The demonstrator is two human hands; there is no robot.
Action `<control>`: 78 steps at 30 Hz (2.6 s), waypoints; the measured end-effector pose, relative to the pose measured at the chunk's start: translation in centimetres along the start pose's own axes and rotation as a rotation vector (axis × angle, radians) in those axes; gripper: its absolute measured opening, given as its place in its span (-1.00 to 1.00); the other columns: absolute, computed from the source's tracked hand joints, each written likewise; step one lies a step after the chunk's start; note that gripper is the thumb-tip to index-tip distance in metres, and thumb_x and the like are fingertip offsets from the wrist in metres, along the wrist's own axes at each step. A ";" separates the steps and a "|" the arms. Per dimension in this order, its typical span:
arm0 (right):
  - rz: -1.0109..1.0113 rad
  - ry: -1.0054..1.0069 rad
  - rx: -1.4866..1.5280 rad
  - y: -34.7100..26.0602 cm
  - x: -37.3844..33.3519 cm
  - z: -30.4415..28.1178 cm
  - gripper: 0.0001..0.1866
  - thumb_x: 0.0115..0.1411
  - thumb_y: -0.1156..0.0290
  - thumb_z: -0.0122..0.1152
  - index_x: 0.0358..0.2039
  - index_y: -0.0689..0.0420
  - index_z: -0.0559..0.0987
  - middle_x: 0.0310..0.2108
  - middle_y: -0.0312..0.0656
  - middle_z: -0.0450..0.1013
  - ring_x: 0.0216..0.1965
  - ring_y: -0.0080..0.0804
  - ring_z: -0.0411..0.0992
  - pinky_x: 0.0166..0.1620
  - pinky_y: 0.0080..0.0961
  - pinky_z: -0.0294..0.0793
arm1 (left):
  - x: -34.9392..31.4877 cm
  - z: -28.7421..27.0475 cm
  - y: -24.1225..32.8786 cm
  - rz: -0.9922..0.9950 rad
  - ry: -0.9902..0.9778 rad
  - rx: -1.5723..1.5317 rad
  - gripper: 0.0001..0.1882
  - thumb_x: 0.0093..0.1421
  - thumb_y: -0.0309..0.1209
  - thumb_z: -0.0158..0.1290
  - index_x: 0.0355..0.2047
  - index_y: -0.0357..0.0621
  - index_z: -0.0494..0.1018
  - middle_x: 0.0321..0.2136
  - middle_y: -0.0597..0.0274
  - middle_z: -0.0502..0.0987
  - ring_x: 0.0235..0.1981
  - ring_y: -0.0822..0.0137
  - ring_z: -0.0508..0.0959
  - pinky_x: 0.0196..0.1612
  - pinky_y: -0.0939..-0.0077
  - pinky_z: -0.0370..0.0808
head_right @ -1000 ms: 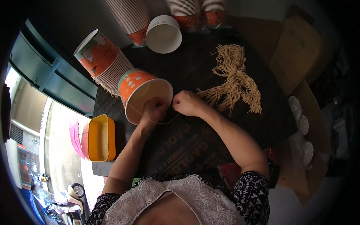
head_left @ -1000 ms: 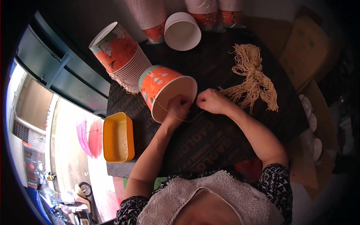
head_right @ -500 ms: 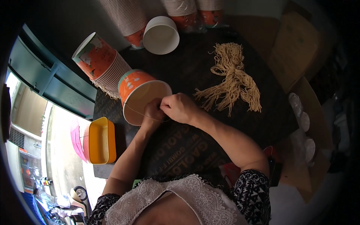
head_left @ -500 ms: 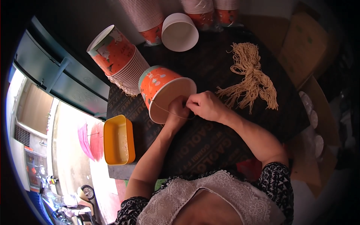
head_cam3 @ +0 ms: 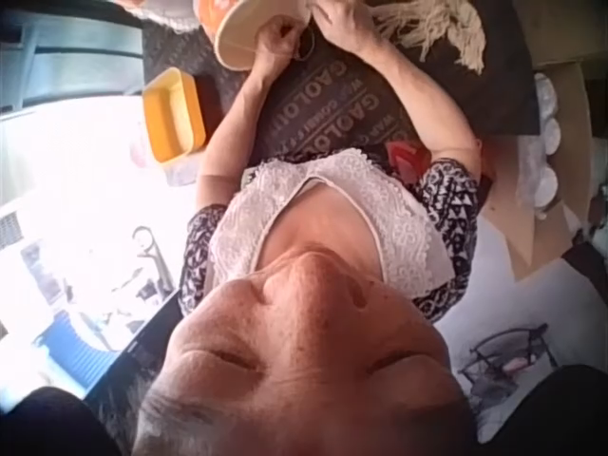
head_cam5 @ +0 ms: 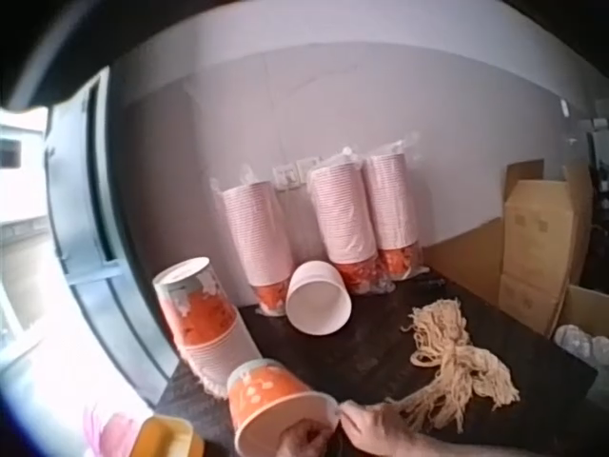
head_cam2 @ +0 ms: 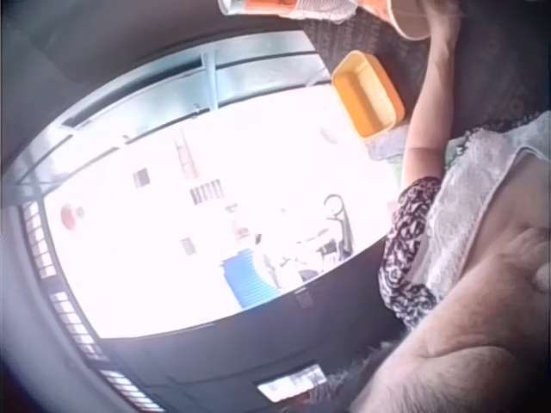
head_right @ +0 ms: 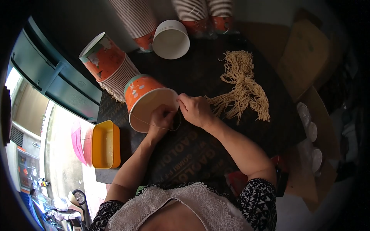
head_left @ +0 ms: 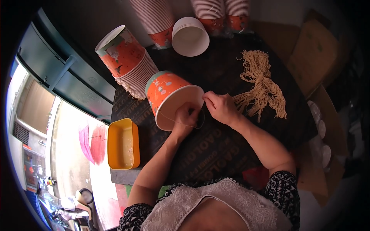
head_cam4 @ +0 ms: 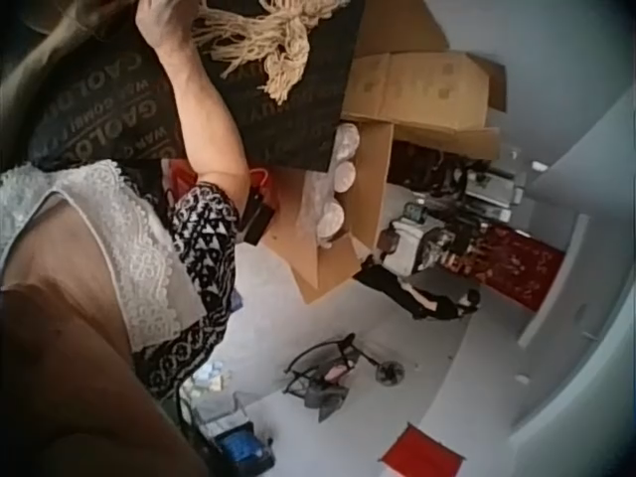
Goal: The recorder is attaching thin cord handles to printed paper buckets by threading them through pre-punched holes and tying knots.
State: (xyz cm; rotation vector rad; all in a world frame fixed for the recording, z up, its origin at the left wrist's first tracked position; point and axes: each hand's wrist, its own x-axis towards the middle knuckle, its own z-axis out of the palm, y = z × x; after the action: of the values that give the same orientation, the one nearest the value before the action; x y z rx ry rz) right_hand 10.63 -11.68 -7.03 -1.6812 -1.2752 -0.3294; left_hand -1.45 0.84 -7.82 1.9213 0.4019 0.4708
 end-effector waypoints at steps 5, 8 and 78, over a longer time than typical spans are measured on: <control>-0.110 -0.088 -0.088 0.6 -0.1 0.2 -0.92 0.12 0.50 0.12 -0.34 0.14 0.51 -0.58 -0.08 0.51 -0.54 -0.10 0.52 -0.51 -0.26 0.48 | -0.1 -0.3 -0.2 0.024 -0.024 -0.061 -0.90 0.15 -0.58 0.00 -0.30 -0.31 0.42 -0.50 0.20 0.49 -0.61 0.49 0.47 -0.57 0.63 0.41; -0.134 -0.094 -0.068 0.8 -0.1 0.2 -0.87 0.10 0.49 0.14 -0.29 0.12 0.51 -0.57 -0.07 0.51 -0.52 -0.08 0.52 -0.49 -0.25 0.49 | -0.2 -0.4 -0.7 0.052 -0.029 -0.074 -0.87 0.13 -0.61 -0.03 -0.28 -0.31 0.41 -0.48 0.19 0.49 -0.62 0.48 0.47 -0.58 0.61 0.42; 0.011 -0.070 0.067 0.2 -1.0 2.4 -0.82 0.04 0.65 0.14 -0.29 0.21 0.49 -0.36 -0.05 0.43 -0.32 -0.01 0.47 -0.30 -0.24 0.48 | 0.1 0.4 -0.3 0.557 0.211 0.445 -0.82 0.11 -0.59 0.06 -0.26 -0.22 0.39 -0.38 -0.08 0.47 -0.38 -0.09 0.54 -0.34 0.22 0.49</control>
State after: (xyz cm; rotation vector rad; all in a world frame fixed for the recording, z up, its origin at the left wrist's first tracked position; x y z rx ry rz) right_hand 9.62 -10.27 -9.00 -1.6548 -1.3141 -0.2207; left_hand -1.19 0.64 -8.26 2.4287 0.0971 1.0218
